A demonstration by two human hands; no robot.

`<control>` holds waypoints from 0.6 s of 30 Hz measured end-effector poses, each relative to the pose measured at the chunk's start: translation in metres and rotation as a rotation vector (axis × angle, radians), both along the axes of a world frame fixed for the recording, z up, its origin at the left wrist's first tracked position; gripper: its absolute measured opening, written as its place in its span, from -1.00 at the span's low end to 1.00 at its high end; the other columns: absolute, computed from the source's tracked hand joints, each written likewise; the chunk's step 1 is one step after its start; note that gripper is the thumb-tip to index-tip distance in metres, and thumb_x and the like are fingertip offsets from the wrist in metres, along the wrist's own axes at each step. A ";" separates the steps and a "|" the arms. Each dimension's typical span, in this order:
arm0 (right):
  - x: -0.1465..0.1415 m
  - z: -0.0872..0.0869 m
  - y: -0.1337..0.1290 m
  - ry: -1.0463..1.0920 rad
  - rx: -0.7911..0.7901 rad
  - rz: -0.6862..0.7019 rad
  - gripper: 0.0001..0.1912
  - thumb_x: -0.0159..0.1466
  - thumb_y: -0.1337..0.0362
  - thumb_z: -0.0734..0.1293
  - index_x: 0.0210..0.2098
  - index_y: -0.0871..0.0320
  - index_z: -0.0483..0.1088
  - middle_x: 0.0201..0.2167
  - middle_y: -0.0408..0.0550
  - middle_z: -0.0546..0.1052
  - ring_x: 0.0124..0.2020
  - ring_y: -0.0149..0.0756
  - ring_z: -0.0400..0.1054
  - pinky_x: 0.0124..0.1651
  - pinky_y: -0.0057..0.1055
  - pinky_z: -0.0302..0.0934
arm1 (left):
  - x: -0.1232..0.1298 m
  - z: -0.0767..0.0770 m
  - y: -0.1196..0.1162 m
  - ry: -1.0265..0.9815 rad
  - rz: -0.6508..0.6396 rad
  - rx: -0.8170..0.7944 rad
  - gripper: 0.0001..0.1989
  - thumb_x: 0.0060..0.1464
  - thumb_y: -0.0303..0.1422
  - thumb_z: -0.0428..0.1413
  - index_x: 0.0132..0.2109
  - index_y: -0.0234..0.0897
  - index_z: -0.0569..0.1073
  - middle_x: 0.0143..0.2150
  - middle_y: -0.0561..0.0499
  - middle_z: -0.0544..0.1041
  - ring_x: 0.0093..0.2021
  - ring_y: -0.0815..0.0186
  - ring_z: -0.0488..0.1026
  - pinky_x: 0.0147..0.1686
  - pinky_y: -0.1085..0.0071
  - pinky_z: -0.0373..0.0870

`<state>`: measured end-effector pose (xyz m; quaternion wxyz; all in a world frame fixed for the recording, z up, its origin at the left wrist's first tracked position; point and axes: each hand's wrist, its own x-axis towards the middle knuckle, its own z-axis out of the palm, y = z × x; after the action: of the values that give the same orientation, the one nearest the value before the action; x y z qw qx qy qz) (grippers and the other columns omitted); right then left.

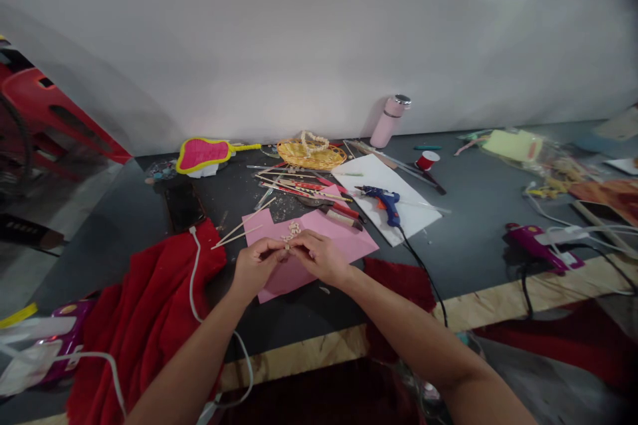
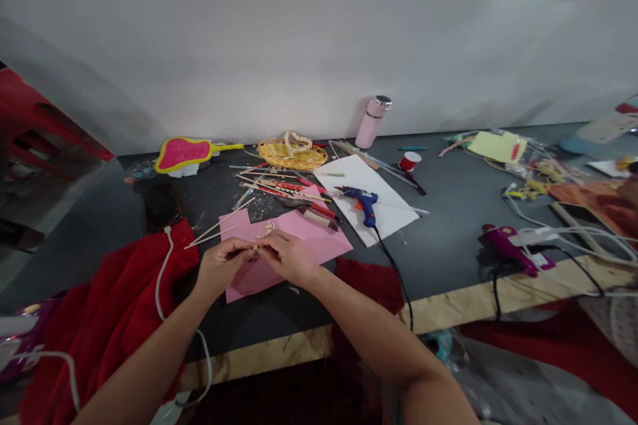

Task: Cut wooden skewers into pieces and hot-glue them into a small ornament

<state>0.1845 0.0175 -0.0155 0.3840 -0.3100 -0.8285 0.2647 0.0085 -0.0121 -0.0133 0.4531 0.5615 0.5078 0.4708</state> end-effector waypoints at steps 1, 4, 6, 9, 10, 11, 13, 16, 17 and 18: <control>0.000 0.000 0.000 -0.001 0.000 -0.002 -0.87 0.26 0.34 0.20 -0.21 0.12 0.35 -0.32 -0.03 0.45 -0.30 -0.34 0.36 -0.23 -0.41 0.27 | 0.000 0.001 0.000 -0.015 -0.003 -0.012 -0.88 -0.08 -0.35 0.18 -0.34 -0.28 0.52 -0.46 0.03 0.54 -0.44 0.33 0.46 -0.37 0.45 0.39; 0.000 0.001 0.000 -0.002 0.000 -0.014 -0.88 0.26 0.31 0.22 -0.22 0.13 0.35 -0.34 -0.03 0.44 -0.34 -0.36 0.35 -0.28 -0.43 0.27 | 0.002 0.002 0.000 -0.101 -0.021 -0.056 -0.86 -0.09 -0.35 0.19 -0.31 -0.30 0.50 -0.46 0.04 0.53 -0.44 0.35 0.46 -0.37 0.45 0.40; 0.000 0.001 0.000 0.002 0.001 -0.022 -0.87 0.25 0.30 0.22 -0.22 0.14 0.35 -0.36 -0.04 0.44 -0.37 -0.37 0.34 -0.31 -0.44 0.26 | 0.003 0.003 0.000 -0.185 -0.033 -0.094 -0.82 -0.10 -0.36 0.20 -0.28 -0.30 0.48 -0.43 0.04 0.53 -0.44 0.36 0.46 -0.35 0.44 0.41; 0.000 0.000 0.000 0.019 0.000 -0.027 -0.87 0.25 0.30 0.22 -0.21 0.13 0.35 -0.35 -0.04 0.44 -0.36 -0.37 0.34 -0.31 -0.44 0.26 | 0.003 0.004 0.001 -0.289 -0.045 -0.182 -0.79 -0.09 -0.34 0.21 -0.26 -0.31 0.47 -0.41 0.03 0.54 -0.44 0.37 0.47 -0.33 0.42 0.44; 0.000 0.000 0.000 0.023 0.000 -0.028 -0.86 0.25 0.30 0.22 -0.20 0.14 0.35 -0.35 -0.04 0.44 -0.37 -0.38 0.34 -0.31 -0.45 0.26 | 0.003 0.005 0.001 -0.311 -0.051 -0.214 -0.80 -0.09 -0.33 0.20 -0.26 -0.32 0.47 -0.42 0.03 0.54 -0.44 0.38 0.47 -0.34 0.41 0.44; 0.000 0.000 0.000 0.023 -0.001 -0.027 -0.86 0.25 0.30 0.22 -0.20 0.14 0.35 -0.35 -0.04 0.43 -0.37 -0.38 0.33 -0.32 -0.45 0.26 | 0.003 0.005 0.001 -0.326 -0.059 -0.244 -0.80 -0.08 -0.32 0.20 -0.27 -0.32 0.47 -0.43 0.02 0.54 -0.45 0.38 0.47 -0.34 0.42 0.44; 0.000 -0.001 0.000 0.017 -0.004 -0.024 -0.85 0.25 0.30 0.23 -0.19 0.15 0.35 -0.34 -0.04 0.43 -0.37 -0.38 0.33 -0.32 -0.46 0.25 | 0.003 0.006 0.001 -0.345 -0.076 -0.287 -0.80 -0.09 -0.31 0.20 -0.29 -0.34 0.49 -0.43 0.01 0.54 -0.45 0.38 0.47 -0.35 0.43 0.44; 0.000 -0.001 0.000 0.006 -0.009 -0.028 -0.85 0.25 0.30 0.23 -0.19 0.15 0.35 -0.34 -0.04 0.43 -0.36 -0.38 0.33 -0.30 -0.46 0.25 | 0.003 0.006 0.001 -0.356 -0.091 -0.306 -0.80 -0.10 -0.31 0.21 -0.32 -0.35 0.51 -0.43 0.00 0.54 -0.44 0.39 0.46 -0.35 0.46 0.44; 0.000 -0.001 0.000 0.004 -0.009 -0.029 -0.85 0.25 0.30 0.22 -0.18 0.15 0.35 -0.34 -0.04 0.43 -0.36 -0.38 0.33 -0.30 -0.46 0.26 | 0.003 0.006 0.001 -0.359 -0.096 -0.305 -0.81 -0.09 -0.31 0.21 -0.32 -0.35 0.51 -0.43 0.00 0.54 -0.44 0.40 0.46 -0.35 0.46 0.43; 0.000 -0.001 0.001 0.002 -0.009 -0.028 -0.84 0.25 0.30 0.22 -0.18 0.15 0.35 -0.34 -0.04 0.43 -0.36 -0.38 0.33 -0.29 -0.46 0.26 | 0.003 0.006 0.000 -0.363 -0.100 -0.304 -0.81 -0.09 -0.31 0.21 -0.32 -0.35 0.51 -0.43 0.00 0.54 -0.44 0.40 0.46 -0.35 0.47 0.43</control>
<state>0.1849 0.0180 -0.0167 0.3871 -0.3229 -0.8225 0.2633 0.0113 -0.0117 -0.0074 0.6389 0.4177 0.4545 0.4592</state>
